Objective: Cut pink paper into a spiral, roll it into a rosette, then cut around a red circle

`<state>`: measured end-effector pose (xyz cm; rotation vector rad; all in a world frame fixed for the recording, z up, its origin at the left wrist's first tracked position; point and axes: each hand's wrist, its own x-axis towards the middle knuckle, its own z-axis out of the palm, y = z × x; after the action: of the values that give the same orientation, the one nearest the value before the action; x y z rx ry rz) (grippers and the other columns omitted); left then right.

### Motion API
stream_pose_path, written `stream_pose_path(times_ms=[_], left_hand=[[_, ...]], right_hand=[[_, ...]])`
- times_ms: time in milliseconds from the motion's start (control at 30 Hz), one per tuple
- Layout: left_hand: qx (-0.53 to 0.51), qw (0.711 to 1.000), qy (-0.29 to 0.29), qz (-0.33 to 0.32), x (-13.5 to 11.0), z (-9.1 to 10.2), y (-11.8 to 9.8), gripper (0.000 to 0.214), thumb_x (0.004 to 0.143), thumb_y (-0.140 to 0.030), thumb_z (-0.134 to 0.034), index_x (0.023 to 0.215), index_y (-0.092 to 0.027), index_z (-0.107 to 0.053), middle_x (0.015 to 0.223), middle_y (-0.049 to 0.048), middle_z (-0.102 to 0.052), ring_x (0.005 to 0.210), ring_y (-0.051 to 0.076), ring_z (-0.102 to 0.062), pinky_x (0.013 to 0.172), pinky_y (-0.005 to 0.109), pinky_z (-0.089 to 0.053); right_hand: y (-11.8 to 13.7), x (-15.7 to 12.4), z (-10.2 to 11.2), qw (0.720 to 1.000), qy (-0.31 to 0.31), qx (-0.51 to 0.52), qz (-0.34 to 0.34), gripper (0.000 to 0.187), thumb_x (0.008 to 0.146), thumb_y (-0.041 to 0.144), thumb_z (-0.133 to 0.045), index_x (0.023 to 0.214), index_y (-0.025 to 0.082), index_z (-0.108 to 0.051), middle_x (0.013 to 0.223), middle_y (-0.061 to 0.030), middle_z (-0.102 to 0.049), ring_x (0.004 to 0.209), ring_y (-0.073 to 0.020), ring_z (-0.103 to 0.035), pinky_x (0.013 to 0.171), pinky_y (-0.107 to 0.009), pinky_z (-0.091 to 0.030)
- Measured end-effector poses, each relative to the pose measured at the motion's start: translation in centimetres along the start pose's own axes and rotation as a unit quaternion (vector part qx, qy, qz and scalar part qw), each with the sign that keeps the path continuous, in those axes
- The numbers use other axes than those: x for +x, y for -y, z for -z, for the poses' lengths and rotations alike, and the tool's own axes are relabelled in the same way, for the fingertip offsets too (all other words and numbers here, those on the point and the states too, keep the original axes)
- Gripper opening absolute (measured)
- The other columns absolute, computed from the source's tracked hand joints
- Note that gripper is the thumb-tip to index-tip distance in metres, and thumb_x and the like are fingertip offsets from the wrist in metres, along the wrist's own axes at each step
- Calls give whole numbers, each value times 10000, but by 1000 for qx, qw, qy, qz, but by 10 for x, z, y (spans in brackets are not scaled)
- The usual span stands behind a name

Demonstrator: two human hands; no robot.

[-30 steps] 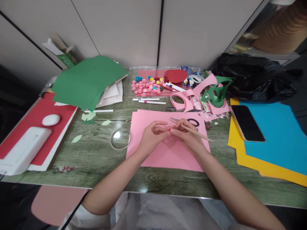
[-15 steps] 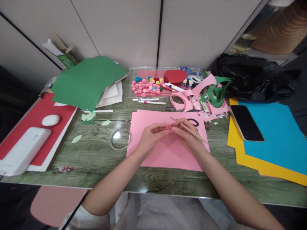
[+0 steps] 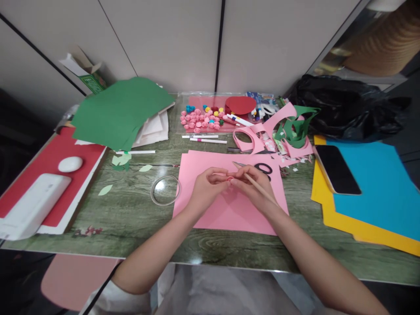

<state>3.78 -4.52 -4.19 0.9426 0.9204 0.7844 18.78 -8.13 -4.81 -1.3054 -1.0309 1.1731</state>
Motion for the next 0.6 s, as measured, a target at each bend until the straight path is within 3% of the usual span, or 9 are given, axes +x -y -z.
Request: stream_pose_path(times_ms=[333,467,600], left_hand=[[6,1000,-10,-1,1,1,3,333,618,-241,-757,899,-160,-598,756,34,-697,652,132,-630,707,294,-491],[-18,1000,5,8,2,1,4,285,633,-231,-747,875,-157,-616,777,33,-697,689,128,-629,710,282,-484],[-66,997,13,24,3,2,1,233,621,-220,-759,813,-143,-653,816,39,-702,770,133,-635,767,279,-467]], right_hand=[[0,-1,-2,1000,-11,-5,3,220,664,329,-746,742,241,-560,724,5,-651,731,-203,-650,698,-370,-521],[0,0,0,1000,2,7,-2,252,645,321,-764,754,245,-549,792,-4,-680,782,-215,-664,734,-387,-526],[0,0,3,999,11,34,-1,202,717,328,-714,806,248,-551,879,-10,-686,841,-200,-659,802,-386,-516]])
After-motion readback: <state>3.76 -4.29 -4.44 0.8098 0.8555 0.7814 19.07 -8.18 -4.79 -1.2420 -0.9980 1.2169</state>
